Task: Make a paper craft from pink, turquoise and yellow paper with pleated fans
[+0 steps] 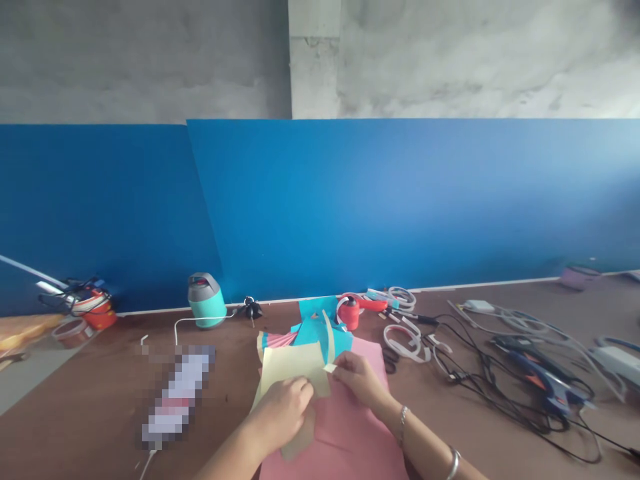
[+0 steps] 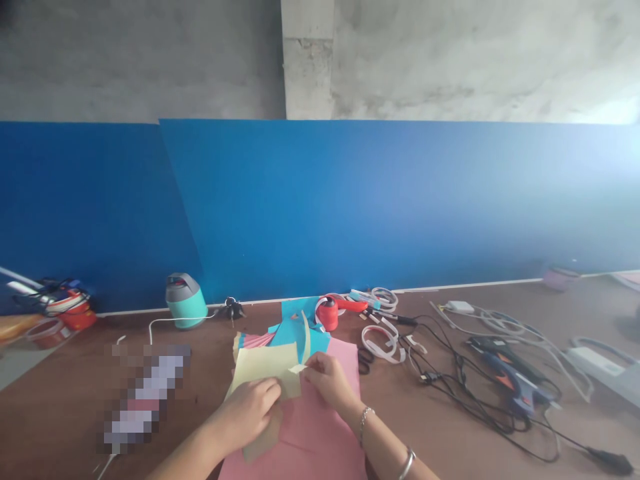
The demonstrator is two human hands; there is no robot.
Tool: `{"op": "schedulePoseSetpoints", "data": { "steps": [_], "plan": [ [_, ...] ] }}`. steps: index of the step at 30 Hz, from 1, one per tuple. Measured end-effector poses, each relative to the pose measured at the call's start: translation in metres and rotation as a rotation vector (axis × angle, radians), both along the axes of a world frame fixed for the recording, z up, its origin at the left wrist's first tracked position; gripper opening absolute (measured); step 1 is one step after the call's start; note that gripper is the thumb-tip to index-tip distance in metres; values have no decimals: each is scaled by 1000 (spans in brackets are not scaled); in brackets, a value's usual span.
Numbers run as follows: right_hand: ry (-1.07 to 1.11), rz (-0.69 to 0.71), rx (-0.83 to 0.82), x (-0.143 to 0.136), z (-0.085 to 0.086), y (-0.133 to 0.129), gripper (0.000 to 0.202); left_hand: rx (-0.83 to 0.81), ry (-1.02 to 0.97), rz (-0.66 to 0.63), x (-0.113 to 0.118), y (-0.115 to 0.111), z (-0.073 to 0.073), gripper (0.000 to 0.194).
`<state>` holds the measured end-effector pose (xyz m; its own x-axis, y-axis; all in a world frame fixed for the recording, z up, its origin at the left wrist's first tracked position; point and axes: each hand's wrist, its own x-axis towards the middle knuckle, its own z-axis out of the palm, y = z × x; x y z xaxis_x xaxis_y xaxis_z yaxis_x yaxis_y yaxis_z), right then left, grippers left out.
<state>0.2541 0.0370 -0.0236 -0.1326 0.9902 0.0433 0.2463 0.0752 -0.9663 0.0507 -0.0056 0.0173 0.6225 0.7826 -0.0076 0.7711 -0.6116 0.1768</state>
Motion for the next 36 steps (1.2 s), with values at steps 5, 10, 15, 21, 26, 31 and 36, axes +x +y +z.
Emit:
{"op": "schedulePoseSetpoints", "data": {
  "steps": [5, 10, 15, 21, 26, 31, 36],
  "plan": [
    [14, 31, 52, 2, -3, -2, 12, 21, 58, 56, 0, -1, -1, 29],
    [11, 29, 83, 2, -8, -2, 13, 40, 35, 90, -1, -2, -3, 25],
    [-13, 17, 101, 0, -4, -5, 13, 13, 28, 123, -10, -7, -1, 27],
    [197, 5, 34, -2, 2, -9, 21, -3, 48, 111, -7, -6, 5, 21],
    [425, -52, -58, 7, 13, -10, 26, 22, 239, 154, 2, -8, 12, 35],
    [371, -299, 75, 31, 19, 3, 21, -9, 238, 290, -31, -33, 10, 34],
    [242, -406, -29, 45, 10, 18, 23, 11, 134, 405, -59, -44, 10, 31]
  ]
}}
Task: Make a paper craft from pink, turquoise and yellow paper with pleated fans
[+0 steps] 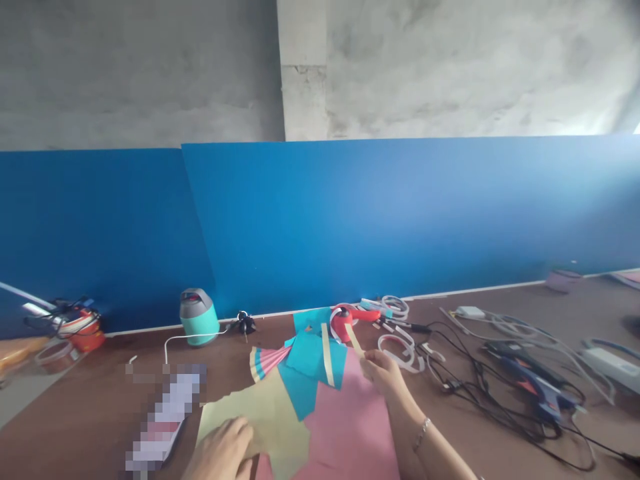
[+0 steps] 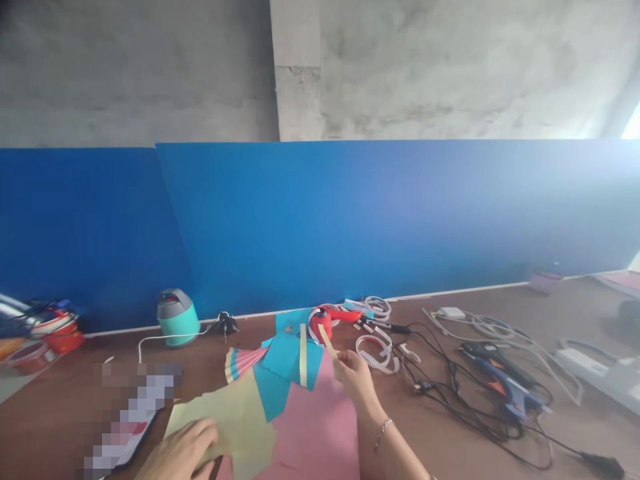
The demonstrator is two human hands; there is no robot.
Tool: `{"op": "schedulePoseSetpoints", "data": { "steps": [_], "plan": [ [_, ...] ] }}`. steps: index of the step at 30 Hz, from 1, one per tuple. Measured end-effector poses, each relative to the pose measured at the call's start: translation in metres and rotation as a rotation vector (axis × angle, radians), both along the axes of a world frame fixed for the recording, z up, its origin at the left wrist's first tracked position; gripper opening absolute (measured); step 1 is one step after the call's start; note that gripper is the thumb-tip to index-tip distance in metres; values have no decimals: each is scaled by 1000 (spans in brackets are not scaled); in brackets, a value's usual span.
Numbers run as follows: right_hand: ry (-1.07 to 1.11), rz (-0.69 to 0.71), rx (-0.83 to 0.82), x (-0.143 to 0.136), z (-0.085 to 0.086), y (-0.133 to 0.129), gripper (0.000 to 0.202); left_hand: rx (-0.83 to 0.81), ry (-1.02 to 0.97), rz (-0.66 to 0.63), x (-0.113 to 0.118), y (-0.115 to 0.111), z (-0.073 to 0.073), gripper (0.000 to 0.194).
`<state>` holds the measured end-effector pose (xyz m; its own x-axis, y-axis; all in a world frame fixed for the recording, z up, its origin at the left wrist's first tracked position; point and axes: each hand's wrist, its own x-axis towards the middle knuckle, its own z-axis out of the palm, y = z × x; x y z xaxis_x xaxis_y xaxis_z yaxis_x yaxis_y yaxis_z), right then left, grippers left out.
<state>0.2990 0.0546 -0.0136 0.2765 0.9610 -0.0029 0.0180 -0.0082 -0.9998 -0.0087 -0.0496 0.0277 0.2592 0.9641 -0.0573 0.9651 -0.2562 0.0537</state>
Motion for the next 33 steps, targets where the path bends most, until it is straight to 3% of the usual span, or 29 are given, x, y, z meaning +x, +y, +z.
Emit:
{"op": "schedulePoseSetpoints", "data": {
  "steps": [2, 6, 9, 11, 18, 21, 24, 27, 30, 33],
  "plan": [
    [-41, 27, -14, 0, -3, -2, 22, 43, -146, -48, 7, 8, 1, 31],
    [-244, 54, -44, -4, -2, -10, 20, 157, -367, -226, 43, 42, -8, 41],
    [-279, 98, -15, -6, 1, -13, 23, 75, -357, -339, 68, 67, -23, 54],
    [-289, 134, 17, -7, 2, -14, 23, 27, -338, -359, 77, 76, -33, 52],
    [-331, 209, 69, -11, 2, -16, 15, 144, -248, -350, 79, 78, -55, 46],
    [-527, 116, 126, -11, 1, -16, 13, 130, -247, -343, 79, 76, -51, 46],
    [-581, 122, 130, -7, 2, -15, 12, 54, -260, -319, 80, 73, -38, 47],
    [-485, 110, 124, 3, 10, -14, 15, -16, -268, -294, 78, 71, -26, 48],
    [-355, -38, 187, 19, 26, -14, 16, -51, -279, -289, 72, 72, -22, 47],
    [-11, -51, 173, 36, 45, -20, 18, -57, -333, -287, 66, 76, -28, 45]
  ]
}}
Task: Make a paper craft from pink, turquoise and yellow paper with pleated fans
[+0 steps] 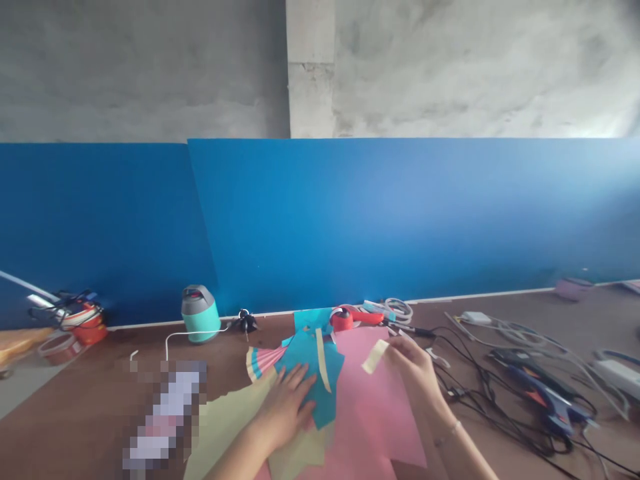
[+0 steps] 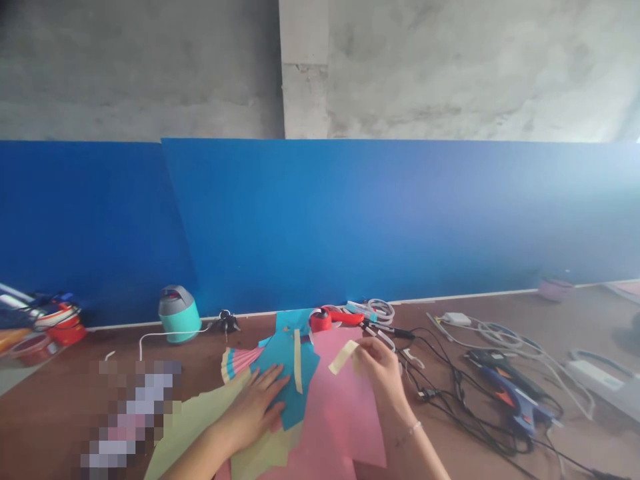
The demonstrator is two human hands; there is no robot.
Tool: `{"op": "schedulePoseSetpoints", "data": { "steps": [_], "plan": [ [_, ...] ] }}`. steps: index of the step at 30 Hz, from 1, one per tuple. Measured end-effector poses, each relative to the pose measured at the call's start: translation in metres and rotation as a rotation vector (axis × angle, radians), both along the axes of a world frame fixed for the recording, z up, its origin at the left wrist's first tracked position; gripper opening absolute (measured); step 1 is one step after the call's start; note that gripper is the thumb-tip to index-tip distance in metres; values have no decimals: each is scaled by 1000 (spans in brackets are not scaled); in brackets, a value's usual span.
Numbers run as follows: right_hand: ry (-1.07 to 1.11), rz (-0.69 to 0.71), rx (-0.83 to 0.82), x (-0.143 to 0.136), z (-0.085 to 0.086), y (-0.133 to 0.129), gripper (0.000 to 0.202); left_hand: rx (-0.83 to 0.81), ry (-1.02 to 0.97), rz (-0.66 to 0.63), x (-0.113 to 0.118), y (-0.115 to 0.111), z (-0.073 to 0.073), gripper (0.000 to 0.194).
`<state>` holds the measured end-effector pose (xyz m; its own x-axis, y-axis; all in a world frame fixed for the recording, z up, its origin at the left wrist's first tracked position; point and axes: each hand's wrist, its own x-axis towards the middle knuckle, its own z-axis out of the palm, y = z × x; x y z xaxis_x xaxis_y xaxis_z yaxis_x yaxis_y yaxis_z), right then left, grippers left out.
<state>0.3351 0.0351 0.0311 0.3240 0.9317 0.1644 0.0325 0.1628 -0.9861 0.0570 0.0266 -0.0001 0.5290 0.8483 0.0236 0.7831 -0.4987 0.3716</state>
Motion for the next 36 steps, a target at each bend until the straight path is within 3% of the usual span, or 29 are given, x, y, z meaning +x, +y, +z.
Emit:
{"op": "schedulePoseSetpoints", "data": {
  "steps": [3, 6, 10, 12, 15, 18, 21, 23, 25, 27, 29, 33, 36],
  "plan": [
    [379, 130, -1, 14, 13, -6, 21, -23, -168, 41, -1, 3, -7, 41],
    [538, 200, 36, 16, 19, -8, 26, -165, -507, 123, 4, 0, -5, 48],
    [456, 225, 26, -6, 18, -5, 26, -487, -985, 45, 15, -9, 16, 61],
    [309, 167, -37, -23, 12, -5, 24, -510, -1062, 44, 18, -12, 23, 58],
    [148, 239, -116, -45, -3, -4, 27, -363, -865, 214, 14, -13, 18, 59],
    [-51, 402, -185, -54, -22, 0, 26, -120, -555, 335, 3, -17, -3, 71],
    [-367, 354, -154, -54, -36, 6, 27, -59, -321, 394, -8, -31, -16, 81],
    [-592, 287, -99, -51, -40, 8, 28, -28, -110, 466, -13, -43, -16, 81],
    [-760, 269, -75, -50, -42, 9, 30, 125, 65, 491, -15, -52, -13, 72],
    [-851, 254, -87, -50, -42, 7, 27, 296, 123, 422, -15, -56, -14, 60],
    [-922, 225, -82, -52, -43, 5, 22, 350, 97, 255, -13, -55, -19, 53],
    [-1120, 167, -14, -55, -44, 2, 20, 222, 70, -131, -8, -51, -34, 62],
    [-1159, 138, -32, -54, -46, 4, 21, 183, 85, -209, -6, -49, -43, 70]
  ]
}}
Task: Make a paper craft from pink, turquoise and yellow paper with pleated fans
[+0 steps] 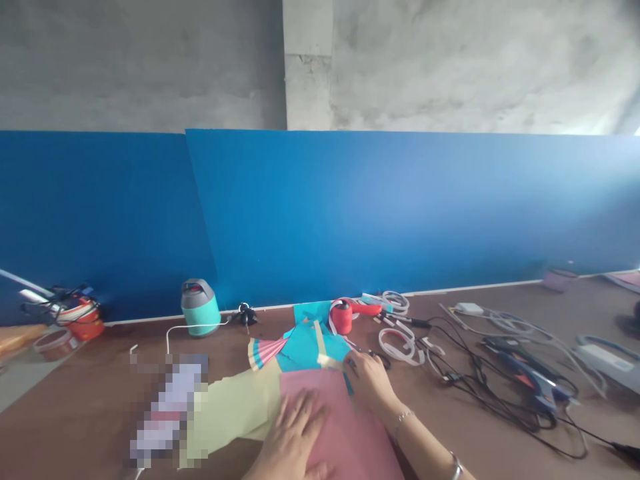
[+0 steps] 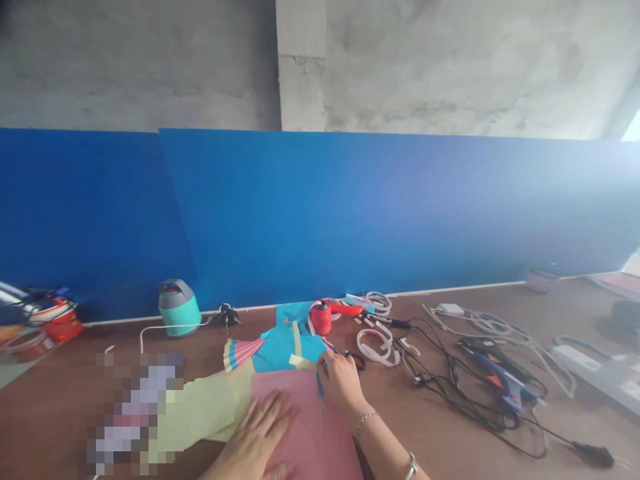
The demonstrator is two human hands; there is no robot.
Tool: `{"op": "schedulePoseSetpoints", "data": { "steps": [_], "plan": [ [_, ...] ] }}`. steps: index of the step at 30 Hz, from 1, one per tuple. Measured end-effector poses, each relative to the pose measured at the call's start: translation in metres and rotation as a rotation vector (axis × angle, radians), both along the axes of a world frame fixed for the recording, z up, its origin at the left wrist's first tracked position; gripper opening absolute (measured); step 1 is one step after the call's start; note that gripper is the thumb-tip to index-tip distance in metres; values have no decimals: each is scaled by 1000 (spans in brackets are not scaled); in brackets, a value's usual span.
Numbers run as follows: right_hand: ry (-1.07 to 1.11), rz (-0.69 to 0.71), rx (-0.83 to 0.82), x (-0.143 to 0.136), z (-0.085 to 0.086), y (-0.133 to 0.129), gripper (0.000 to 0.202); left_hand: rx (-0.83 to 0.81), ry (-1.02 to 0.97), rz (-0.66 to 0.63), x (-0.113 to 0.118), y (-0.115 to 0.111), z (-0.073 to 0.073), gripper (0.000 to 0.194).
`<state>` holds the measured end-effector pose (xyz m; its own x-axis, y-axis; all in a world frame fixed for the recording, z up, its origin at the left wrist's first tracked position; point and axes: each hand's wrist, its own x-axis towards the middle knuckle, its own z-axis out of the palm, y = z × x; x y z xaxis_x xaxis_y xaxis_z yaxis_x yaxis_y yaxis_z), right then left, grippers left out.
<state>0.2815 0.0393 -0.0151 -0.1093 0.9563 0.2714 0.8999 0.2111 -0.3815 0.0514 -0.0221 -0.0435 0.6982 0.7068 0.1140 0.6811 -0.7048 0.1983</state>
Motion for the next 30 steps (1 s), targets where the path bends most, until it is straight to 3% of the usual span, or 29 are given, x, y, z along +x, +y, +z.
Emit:
{"op": "schedulePoseSetpoints", "data": {
  "steps": [7, 11, 13, 17, 20, 23, 27, 30],
  "plan": [
    [12, 13, -24, 2, -2, 0, 23, 89, 22, 29, 1, 1, -23, 80],
    [-40, 33, 29, 0, 2, -1, 25, 64, 19, 18, 0, 3, -23, 79],
    [-97, -71, 95, 7, 6, 0, 26, 39, 25, 13, -1, 4, -20, 77],
    [-192, -433, 118, 42, 14, 7, 32, 27, 7, -6, -3, 6, -17, 70],
    [-223, -445, 7, 67, 14, 10, 35, 56, -33, -14, -4, 7, -18, 67],
    [-208, -391, 29, 75, 10, 14, 34, 42, -37, -9, -6, 8, -19, 66],
    [-15, -398, 272, 71, 11, 19, 21, 6, -15, -23, -9, 7, -16, 65],
    [393, -378, 413, 70, 19, 20, 24, 7, -16, -50, -9, 5, -11, 62]
  ]
}}
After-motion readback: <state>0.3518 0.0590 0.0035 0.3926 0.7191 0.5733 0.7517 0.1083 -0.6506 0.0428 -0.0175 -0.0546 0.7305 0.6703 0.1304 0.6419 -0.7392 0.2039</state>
